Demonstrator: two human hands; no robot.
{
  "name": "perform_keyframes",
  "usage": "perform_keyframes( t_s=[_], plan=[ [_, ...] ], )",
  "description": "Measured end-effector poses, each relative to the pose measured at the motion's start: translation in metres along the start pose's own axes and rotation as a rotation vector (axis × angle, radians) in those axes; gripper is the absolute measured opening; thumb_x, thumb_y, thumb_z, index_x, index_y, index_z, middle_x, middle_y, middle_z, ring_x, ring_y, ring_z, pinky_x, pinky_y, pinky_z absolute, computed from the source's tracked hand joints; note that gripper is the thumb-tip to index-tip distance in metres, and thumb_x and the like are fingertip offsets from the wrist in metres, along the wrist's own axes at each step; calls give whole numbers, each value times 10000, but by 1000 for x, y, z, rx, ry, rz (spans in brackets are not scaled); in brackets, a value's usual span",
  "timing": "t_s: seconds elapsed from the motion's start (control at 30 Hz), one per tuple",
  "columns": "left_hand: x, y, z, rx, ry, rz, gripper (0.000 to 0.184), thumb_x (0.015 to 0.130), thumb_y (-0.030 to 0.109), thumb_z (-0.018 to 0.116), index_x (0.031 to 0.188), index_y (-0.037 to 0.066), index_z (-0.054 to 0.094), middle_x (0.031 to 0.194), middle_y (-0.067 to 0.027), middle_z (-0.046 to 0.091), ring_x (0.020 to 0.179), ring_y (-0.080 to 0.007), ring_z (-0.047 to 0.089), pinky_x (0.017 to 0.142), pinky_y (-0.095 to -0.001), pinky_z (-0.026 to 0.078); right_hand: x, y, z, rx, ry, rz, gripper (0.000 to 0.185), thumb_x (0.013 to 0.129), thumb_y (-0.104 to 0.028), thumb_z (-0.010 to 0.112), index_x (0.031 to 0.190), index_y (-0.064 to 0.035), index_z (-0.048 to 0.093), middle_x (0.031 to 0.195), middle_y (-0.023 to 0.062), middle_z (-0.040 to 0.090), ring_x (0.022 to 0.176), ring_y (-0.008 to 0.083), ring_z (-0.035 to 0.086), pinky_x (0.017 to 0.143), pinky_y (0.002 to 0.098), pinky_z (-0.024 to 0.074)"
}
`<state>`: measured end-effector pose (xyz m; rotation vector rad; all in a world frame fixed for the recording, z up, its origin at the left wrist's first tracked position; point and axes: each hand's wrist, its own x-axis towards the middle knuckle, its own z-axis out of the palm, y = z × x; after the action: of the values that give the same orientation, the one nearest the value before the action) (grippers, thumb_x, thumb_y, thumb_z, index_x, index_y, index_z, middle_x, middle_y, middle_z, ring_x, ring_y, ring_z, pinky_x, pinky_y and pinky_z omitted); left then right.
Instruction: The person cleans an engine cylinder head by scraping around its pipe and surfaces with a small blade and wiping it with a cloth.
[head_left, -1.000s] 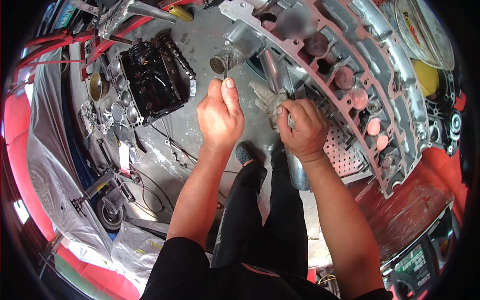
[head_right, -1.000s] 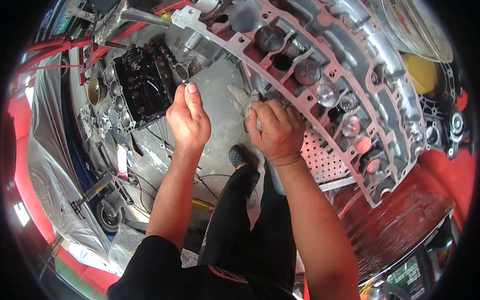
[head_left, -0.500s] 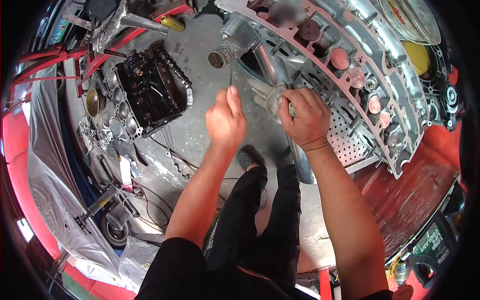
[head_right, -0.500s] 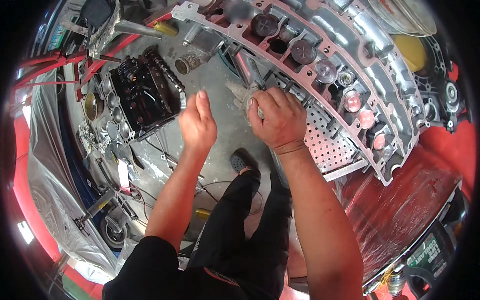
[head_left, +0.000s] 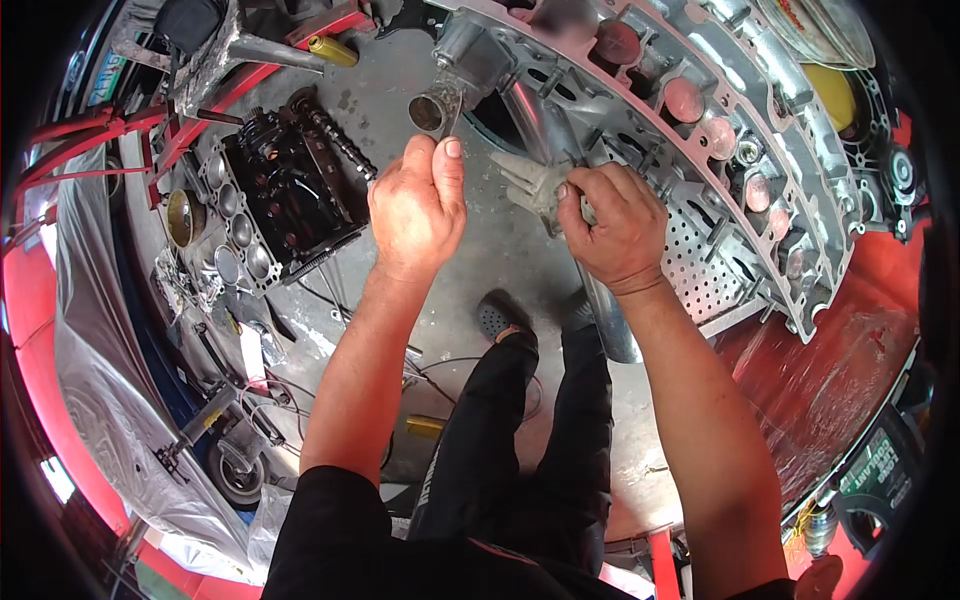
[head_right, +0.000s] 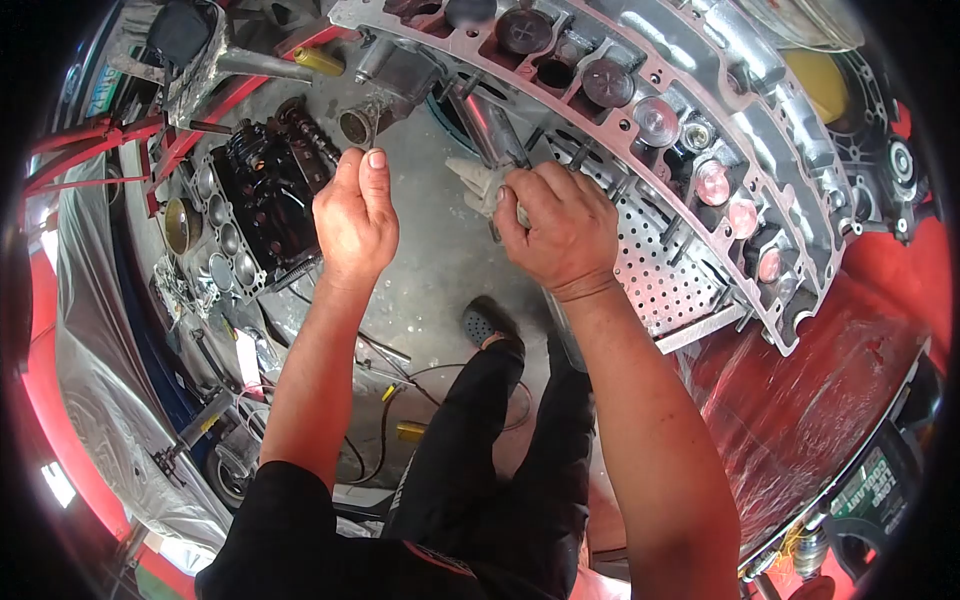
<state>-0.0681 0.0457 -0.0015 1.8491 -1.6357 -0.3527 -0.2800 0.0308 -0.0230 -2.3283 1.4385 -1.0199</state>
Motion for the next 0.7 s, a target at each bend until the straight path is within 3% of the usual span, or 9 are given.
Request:
perform_keyframes(
  t_s=[0.23,0.43,0.5,0.7],
  plan=[
    [-5,-10,5,24,-86,6,330,1008,297,542,796,46,512,586,-183,550,586,-435,573,552,-504,454,2,1,0,1,13,-6,86,775,-147,689,836,-126,631,755,29,576,651,249,592,599,372,496],
    [3,-9,-1,72,-16,64,324,1001,282,556,792,40,507,611,-182,567,585,-421,580,557,-513,456,0,-1,1,16,15,9,88,771,-147,692,827,-129,626,749,26,567,650,241,590,596,368,494],
    [-3,-9,1,124,-18,64,362,1051,296,472,810,27,503,598,-194,520,562,-425,552,527,-460,440,-1,1,0,18,16,10,89,769,-148,693,825,-130,626,749,24,566,650,239,590,597,365,496],
    [3,-13,-8,60,-14,160,363,1051,284,466,802,23,503,606,-194,525,565,-424,551,527,-457,427,0,-6,-7,31,-57,48,95,783,-93,699,863,-88,648,776,57,612,694,277,626,639,371,511]
  ],
)
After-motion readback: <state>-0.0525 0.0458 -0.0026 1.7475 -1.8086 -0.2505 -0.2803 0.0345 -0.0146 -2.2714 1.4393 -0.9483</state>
